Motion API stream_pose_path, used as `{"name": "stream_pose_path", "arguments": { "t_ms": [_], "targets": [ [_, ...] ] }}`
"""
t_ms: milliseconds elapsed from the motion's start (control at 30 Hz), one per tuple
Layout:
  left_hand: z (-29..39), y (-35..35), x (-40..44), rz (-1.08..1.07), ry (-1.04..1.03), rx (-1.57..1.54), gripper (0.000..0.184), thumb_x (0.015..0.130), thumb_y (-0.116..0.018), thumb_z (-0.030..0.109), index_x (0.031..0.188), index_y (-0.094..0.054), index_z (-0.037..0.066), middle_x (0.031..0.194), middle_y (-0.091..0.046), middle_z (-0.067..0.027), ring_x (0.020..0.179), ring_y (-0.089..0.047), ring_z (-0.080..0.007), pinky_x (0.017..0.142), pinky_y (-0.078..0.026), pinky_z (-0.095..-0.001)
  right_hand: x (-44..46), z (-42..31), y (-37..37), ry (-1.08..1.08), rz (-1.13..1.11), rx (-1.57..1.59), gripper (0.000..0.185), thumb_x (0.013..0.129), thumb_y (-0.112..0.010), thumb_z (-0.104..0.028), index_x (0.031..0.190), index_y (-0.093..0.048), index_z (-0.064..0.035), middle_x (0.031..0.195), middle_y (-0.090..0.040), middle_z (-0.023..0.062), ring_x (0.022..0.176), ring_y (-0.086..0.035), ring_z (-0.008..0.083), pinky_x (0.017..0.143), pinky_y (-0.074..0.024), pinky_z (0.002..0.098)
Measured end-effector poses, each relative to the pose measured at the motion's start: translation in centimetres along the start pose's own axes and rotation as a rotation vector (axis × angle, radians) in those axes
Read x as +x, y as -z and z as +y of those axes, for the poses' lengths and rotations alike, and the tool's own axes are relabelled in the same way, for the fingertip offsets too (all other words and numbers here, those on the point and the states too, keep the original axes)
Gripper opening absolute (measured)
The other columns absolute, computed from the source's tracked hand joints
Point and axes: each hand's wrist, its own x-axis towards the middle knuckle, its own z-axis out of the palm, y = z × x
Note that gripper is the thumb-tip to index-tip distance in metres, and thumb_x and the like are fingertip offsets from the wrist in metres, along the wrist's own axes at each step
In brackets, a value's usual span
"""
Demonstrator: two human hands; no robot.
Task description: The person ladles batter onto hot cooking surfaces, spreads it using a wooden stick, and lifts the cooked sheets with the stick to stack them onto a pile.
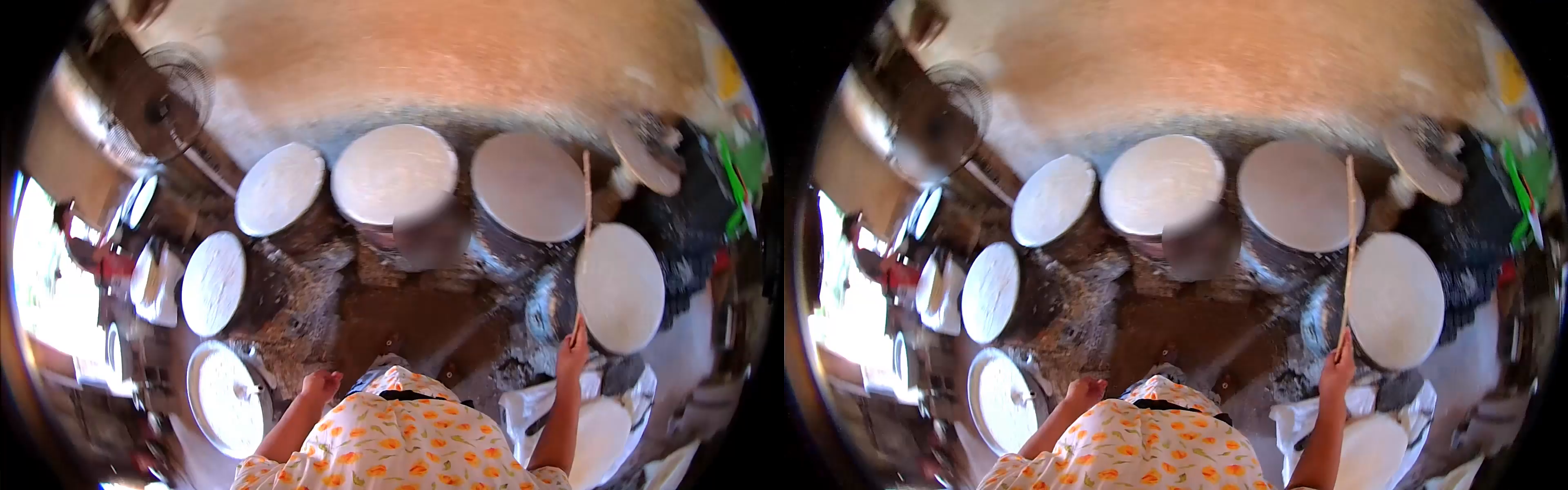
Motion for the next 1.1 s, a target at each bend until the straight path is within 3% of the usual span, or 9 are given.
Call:
{"name": "stream_pose_path", "arguments": {
  "t_ms": [100,200,467,533,600,633,767,900,1100],
  "targets": [
    [-1.0,7.3,-0.6,0.157,0.028,-0.350,0.011,0.084,-0.043,0.001,0.088,-0.046,-0.008,0.084,-0.060,-0.0245,0.069,-0.061,-0.0337,0.056,-0.055,-0.0353,1.1,-7.1,-5.3,0.036,-0.257,0.143,0.061,0.078,-0.042,0.009,0.137,-0.043,-0.0077,0.126,-0.057,0.0120,0.074,-0.050,0.0112,0.067,-0.0429,0.0236],
    [-2.0,12.5,-0.5,0.238,-0.012,-0.497,0.018,0.087,-0.042,0.007,0.097,-0.042,-0.008,0.088,-0.059,-0.0257,0.071,-0.062,-0.0349,0.056,-0.056,-0.0356,1.9,-10.3,-12.0,0.222,-0.373,0.186,0.059,0.076,-0.048,0.008,0.131,-0.050,-0.0123,0.124,-0.058,0.0133,0.114,-0.057,0.0243,0.087,-0.0457,0.0291],
    [0.6,19.1,1.9,0.247,-0.112,-0.768,0.042,0.096,-0.037,0.034,0.113,-0.036,-0.005,0.104,-0.057,-0.0311,0.087,-0.062,-0.0416,0.065,-0.057,-0.0412,3.4,-18.4,-24.4,0.350,-0.517,-0.625,0.050,0.095,-0.036,-0.011,0.138,-0.035,-0.0368,0.084,-0.060,0.0232,0.072,-0.061,0.0389,0.064,-0.0470,0.0483],
    [2.8,18.7,1.0,0.142,-0.131,-0.918,0.060,0.095,-0.038,0.047,0.123,-0.030,-0.005,0.122,-0.047,-0.0307,0.107,-0.053,-0.0452,0.084,-0.052,-0.0490,3.8,-20.1,-25.3,0.264,-0.540,-0.774,0.041,0.100,-0.031,-0.026,0.141,-0.033,-0.0201,0.091,-0.061,0.0251,0.084,-0.062,0.0390,0.069,-0.0477,0.0473],
    [4.8,19.0,0.6,-0.064,-0.140,-0.951,0.081,0.093,-0.038,0.053,0.142,-0.008,-0.003,0.137,-0.034,-0.0294,0.121,-0.043,-0.0445,0.098,-0.039,-0.0564,4.1,-22.8,-25.8,0.052,-0.547,-0.592,0.043,0.097,-0.034,-0.022,0.138,-0.037,-0.0088,0.111,-0.058,0.0276,0.099,-0.057,0.0425,0.084,-0.0442,0.0455],
    [6.2,18.6,-0.3,-0.092,-0.169,-0.878,0.075,0.092,-0.039,0.052,0.136,-0.020,-0.006,0.134,-0.038,-0.0265,0.118,-0.045,-0.0435,0.098,-0.039,-0.0556,3.4,-24.1,-25.6,0.215,-0.556,-0.668,0.045,0.091,-0.042,-0.012,0.136,-0.040,-0.0066,0.115,-0.057,0.0270,0.104,-0.055,0.0427,0.088,-0.0429,0.0455],
    [9.9,19.5,1.7,0.047,-0.268,-1.134,0.038,0.093,-0.042,0.024,0.115,-0.039,-0.007,0.096,-0.052,-0.0214,0.082,-0.057,-0.0355,0.076,-0.050,-0.0533,3.0,-23.5,-28.3,0.392,-0.444,-0.310,0.062,0.076,-0.047,0.011,0.135,-0.043,-0.0071,0.130,-0.050,0.0215,0.120,-0.049,0.0347,0.098,-0.0400,0.0393],
    [15.0,26.7,3.8,0.133,-0.355,-1.291,0.004,0.089,-0.041,0.007,0.087,-0.039,0.004,0.058,-0.042,-0.0022,0.040,-0.040,-0.0135,0.033,-0.034,-0.0261,-1.3,-28.3,-28.2,0.389,-0.457,-0.227,0.063,0.076,-0.048,0.011,0.136,-0.043,-0.0079,0.133,-0.050,0.0171,0.122,-0.048,0.0302,0.101,-0.0376,0.0366],
    [17.5,33.3,2.8,0.021,-0.440,-1.173,0.006,0.088,-0.043,0.007,0.085,-0.038,0.006,0.061,-0.040,0.0008,0.043,-0.038,-0.0067,0.035,-0.031,-0.0213,-3.7,-33.9,-28.5,0.430,-0.581,-0.081,0.065,0.072,-0.044,0.014,0.134,-0.046,-0.0066,0.133,-0.050,0.0153,0.124,-0.047,0.0282,0.102,-0.0354,0.0336]
  ]
}}
